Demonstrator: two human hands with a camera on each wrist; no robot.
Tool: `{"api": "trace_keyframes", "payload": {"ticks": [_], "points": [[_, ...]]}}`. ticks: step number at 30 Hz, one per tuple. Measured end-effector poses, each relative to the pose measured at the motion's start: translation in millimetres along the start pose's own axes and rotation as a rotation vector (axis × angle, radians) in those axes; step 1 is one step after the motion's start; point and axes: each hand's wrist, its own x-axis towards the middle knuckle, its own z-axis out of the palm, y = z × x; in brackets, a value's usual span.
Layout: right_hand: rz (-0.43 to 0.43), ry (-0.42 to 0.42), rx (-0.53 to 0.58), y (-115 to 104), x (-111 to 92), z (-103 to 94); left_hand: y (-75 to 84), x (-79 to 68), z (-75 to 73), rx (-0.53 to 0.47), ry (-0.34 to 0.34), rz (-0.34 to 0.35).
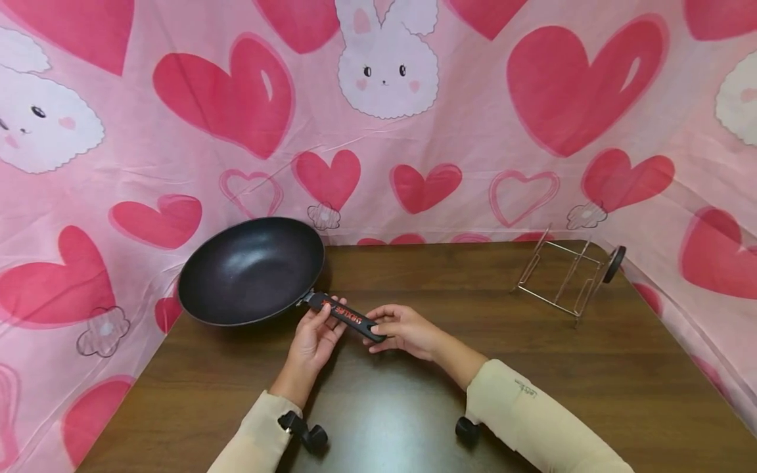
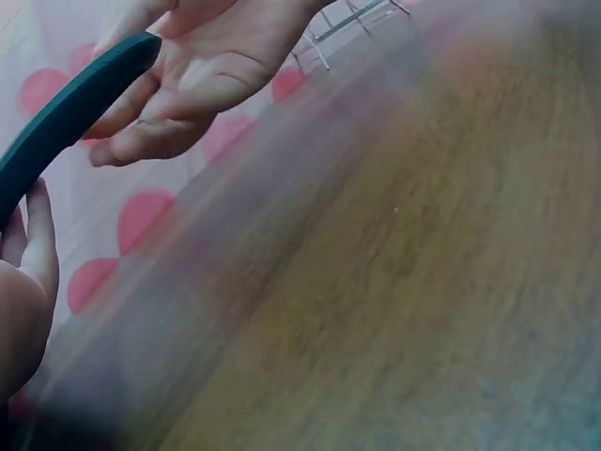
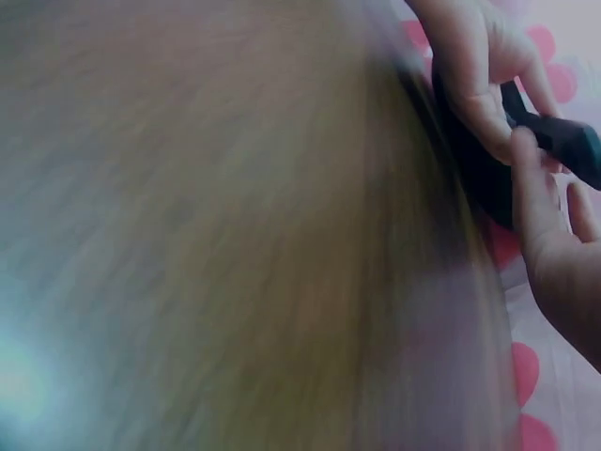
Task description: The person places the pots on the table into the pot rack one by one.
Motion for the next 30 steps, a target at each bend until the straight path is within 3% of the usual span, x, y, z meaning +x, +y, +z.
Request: {"api": "trace_keyframes", "payload": {"ticks": [9,16,26,30], "points": [[0.032,-0.158,0.066,3.8,2.2,9.5,5.7,-10.0,-9.1,0.038,-0.070,-0.025],[0.017,-0.178,0.128,13.2,-0.5,13.1,3.6,-19.8,-6.7,0.091,-0.089,-0.021],[-0.006,-0.208,0.122,23.5,-17.7,18.7,-0.3,-41.1,-1.0,0.179,-0.183,-0.009],[-0.007,-0.213,0.124,27.0,-28.9,22.4,-0.2,-51.6,5.4,0.237,-0.250,0.016]]}}
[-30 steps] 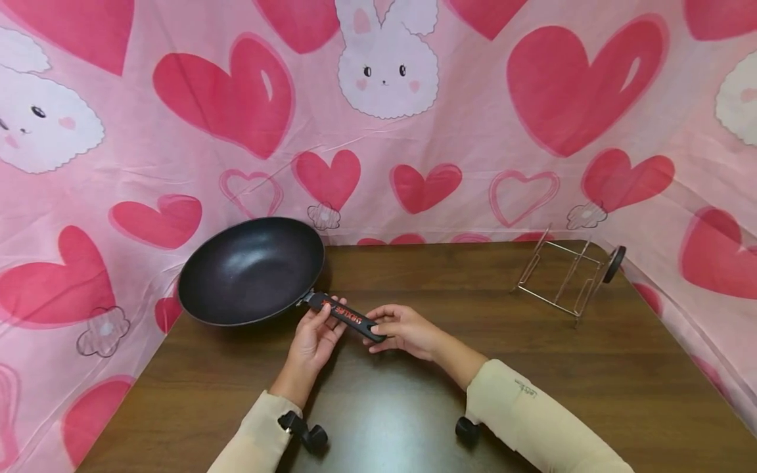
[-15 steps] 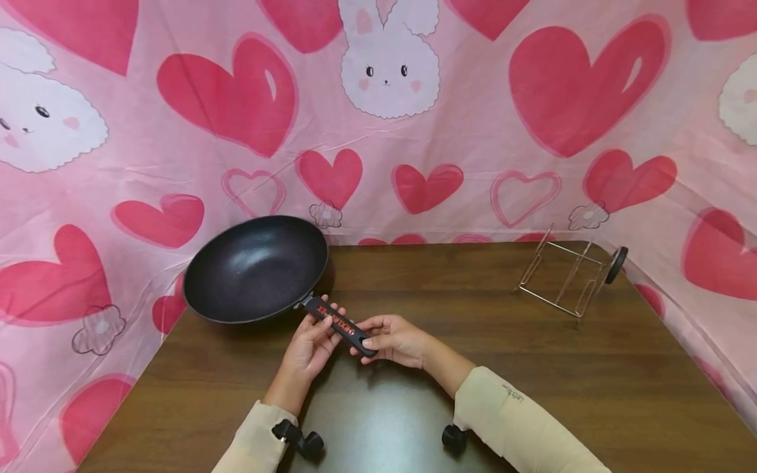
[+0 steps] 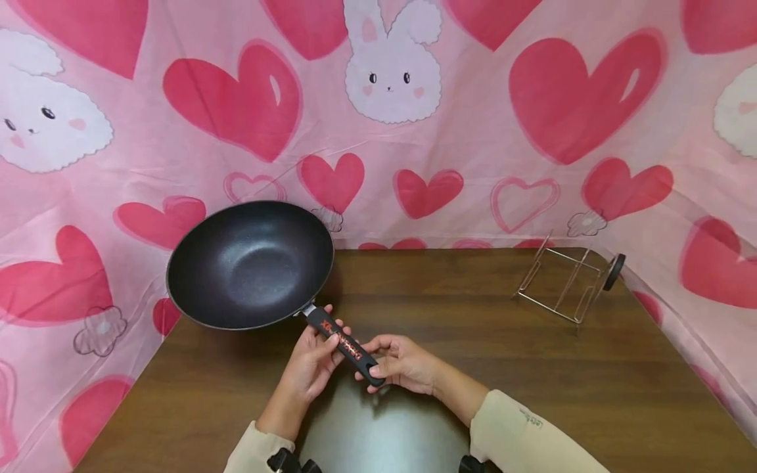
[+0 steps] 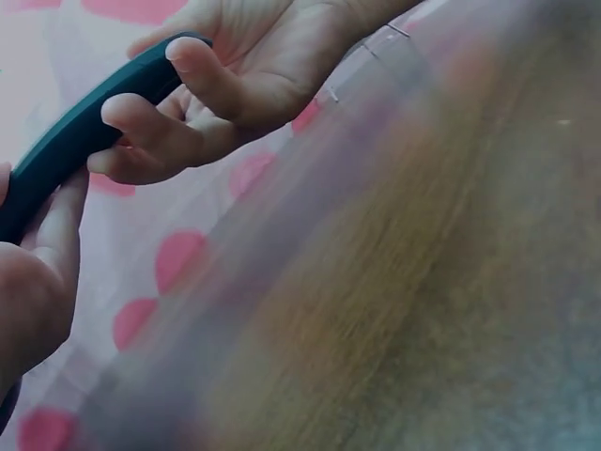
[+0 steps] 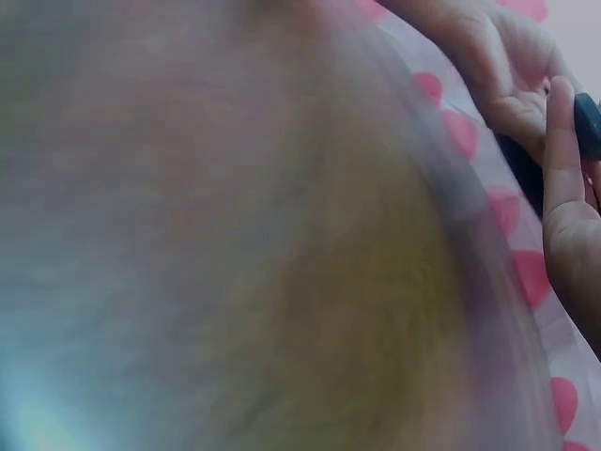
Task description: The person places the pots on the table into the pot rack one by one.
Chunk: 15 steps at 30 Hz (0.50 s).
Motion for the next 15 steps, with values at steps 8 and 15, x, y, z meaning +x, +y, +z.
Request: {"api": "trace_keyframes", "payload": {"ticks": [8,15], "points": [[-0.014,0.107,-0.192,-2.2,-25.8,9.2,-4.4,-2.5,11.8,0.193,-0.200,0.076],[-0.040,0.318,-0.720,-0.6,-41.2,24.9,-13.4,1.0,22.7,0.445,-0.146,0.068]]}}
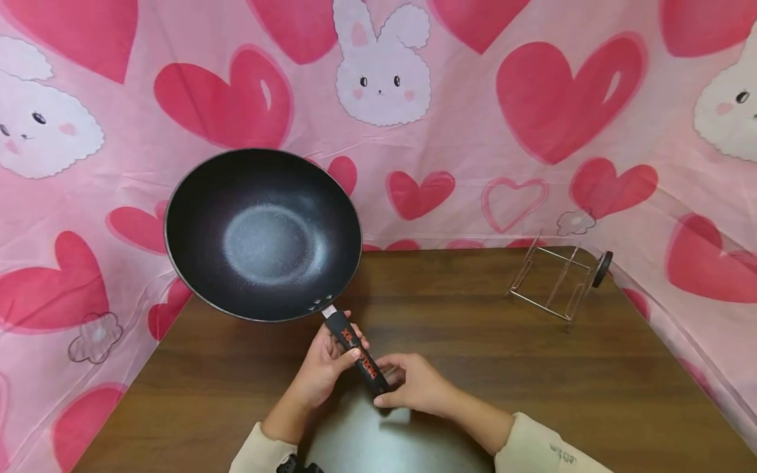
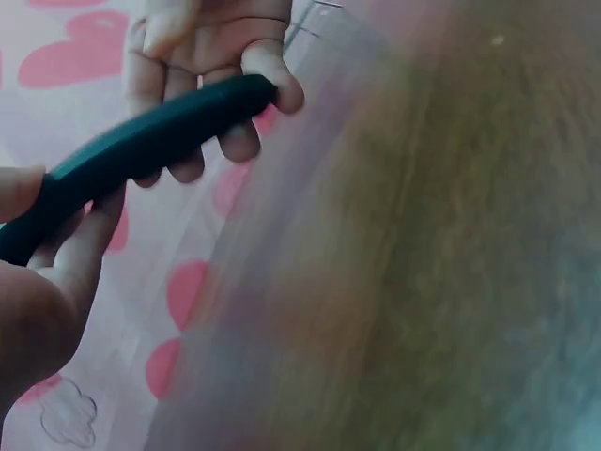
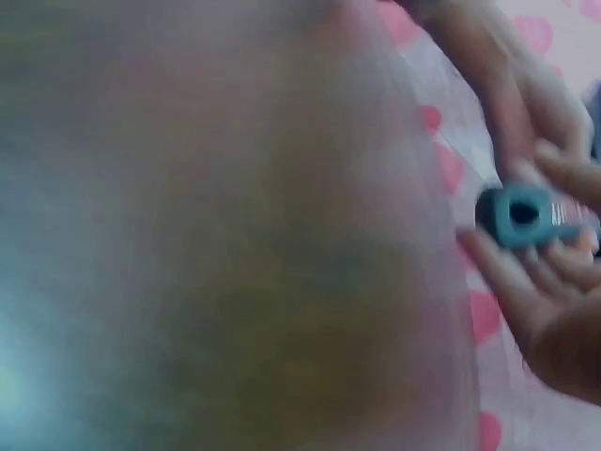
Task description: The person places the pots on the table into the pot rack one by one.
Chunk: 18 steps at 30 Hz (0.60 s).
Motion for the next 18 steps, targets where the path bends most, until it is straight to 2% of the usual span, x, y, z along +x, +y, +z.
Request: {"api": "trace_keyframes", "payload": {"ticks": [3,5,8,10,14,18], "points": [[-0.034,0.109,-0.170,0.3,-4.3,9.1,0.9,1.6,8.9,0.106,0.028,-0.011],[-0.056,0.175,-0.239,1.1,-5.2,13.6,2.4,4.1,15.7,0.172,0.034,-0.004],[-0.075,0.259,-0.307,3.4,-4.4,16.0,5.5,9.1,26.6,0.269,0.027,0.021],[-0.081,0.293,-0.316,4.6,-4.1,14.9,7.6,12.8,32.8,0.327,0.006,0.044],[-0.091,0.309,-0.239,6.5,-5.0,10.4,12.8,20.2,43.1,0.431,-0.044,0.102],[-0.105,0.235,-0.004,5.3,-7.9,7.8,19.8,27.0,48.3,0.484,-0.103,0.133]]}}
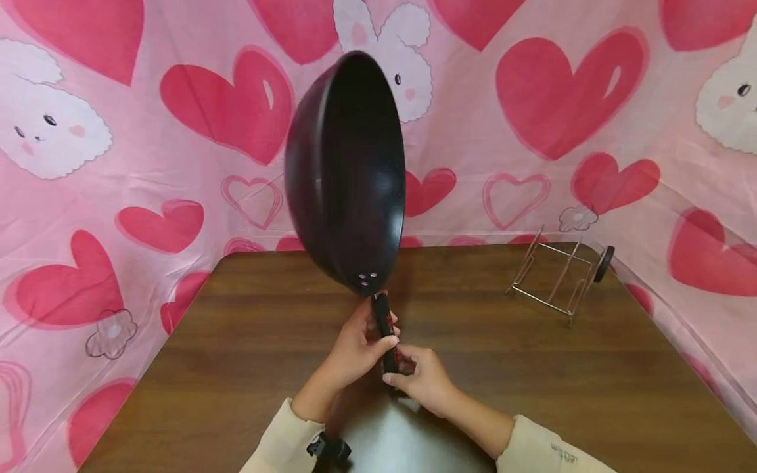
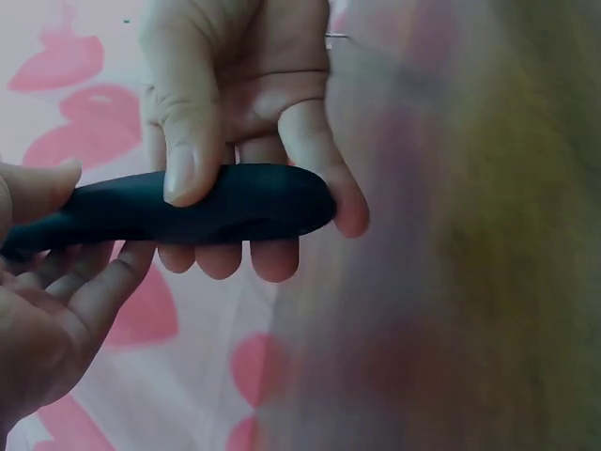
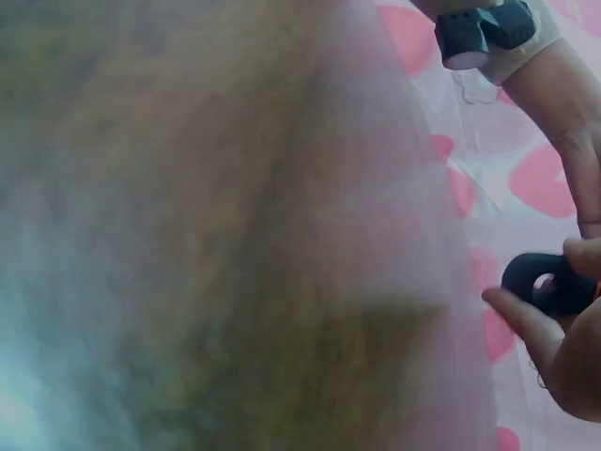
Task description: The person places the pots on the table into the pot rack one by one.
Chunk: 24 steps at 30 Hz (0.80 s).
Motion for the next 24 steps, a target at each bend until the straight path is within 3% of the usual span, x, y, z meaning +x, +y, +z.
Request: {"api": "trace_keyframes", "payload": {"ticks": [4,8,15,20,24], "points": [[0.026,-0.040,0.230,-4.0,-5.8,-2.9,9.1,10.1,0.1,-0.033,-0.103,-0.010],[0.037,0.014,0.332,-4.1,-13.6,-5.7,14.6,21.3,5.9,-0.096,-0.203,-0.041],[0.079,0.096,0.378,0.6,-25.7,-21.5,11.8,42.0,27.5,-0.159,-0.259,-0.093],[0.050,0.117,0.382,-0.7,-33.9,-42.3,15.8,57.7,46.1,-0.203,-0.262,-0.113],[0.014,0.184,0.382,-4.3,-42.4,-57.0,23.0,72.3,63.4,-0.229,-0.291,-0.119]]}}
